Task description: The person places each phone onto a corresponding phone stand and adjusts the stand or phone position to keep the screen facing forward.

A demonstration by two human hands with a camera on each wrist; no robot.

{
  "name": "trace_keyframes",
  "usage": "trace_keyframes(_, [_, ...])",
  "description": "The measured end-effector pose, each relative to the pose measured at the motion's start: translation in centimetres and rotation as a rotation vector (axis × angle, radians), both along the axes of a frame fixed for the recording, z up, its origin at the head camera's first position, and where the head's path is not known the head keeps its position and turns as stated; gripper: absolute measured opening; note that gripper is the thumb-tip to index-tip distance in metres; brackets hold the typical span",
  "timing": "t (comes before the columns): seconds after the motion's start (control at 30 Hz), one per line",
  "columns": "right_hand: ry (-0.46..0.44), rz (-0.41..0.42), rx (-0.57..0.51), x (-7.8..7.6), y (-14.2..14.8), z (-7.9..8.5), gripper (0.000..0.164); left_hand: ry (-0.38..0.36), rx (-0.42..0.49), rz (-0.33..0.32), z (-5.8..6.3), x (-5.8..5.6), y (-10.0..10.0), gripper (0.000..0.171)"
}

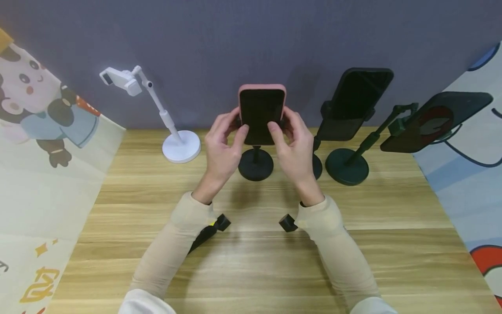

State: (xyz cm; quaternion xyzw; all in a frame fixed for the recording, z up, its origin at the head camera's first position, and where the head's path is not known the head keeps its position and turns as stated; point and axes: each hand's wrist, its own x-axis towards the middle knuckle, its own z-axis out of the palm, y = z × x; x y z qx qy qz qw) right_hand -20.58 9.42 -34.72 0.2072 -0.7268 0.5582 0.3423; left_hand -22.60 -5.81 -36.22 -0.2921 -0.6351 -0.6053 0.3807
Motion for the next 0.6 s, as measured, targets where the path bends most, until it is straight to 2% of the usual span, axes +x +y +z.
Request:
trace_keyframes(0.2, [-0.084,-0.017,0.002,0.8,-0.2,1.5,0.035,-0.036,0.013,0.002,0.4,0.0,0.0,0.034])
trace_keyframes(0.37, [-0.169,0.035,-0.052,1.9,-0.5,3.2,0.035,-0.063,0.016,0.002,0.7,0.1,0.1,0.034])
trace_keyframes(0.47, [-0.201,0.069,-0.097,2.1,-0.4,3.3,0.035,-0.07,0.014,-0.001,0.8,0.2,0.1,0.034])
trace_keyframes(0.6, [-0.207,0.07,-0.098,2.2,-0.4,3.1,0.036,-0.073,0.018,-0.001,0.7,0.3,0.2,0.034])
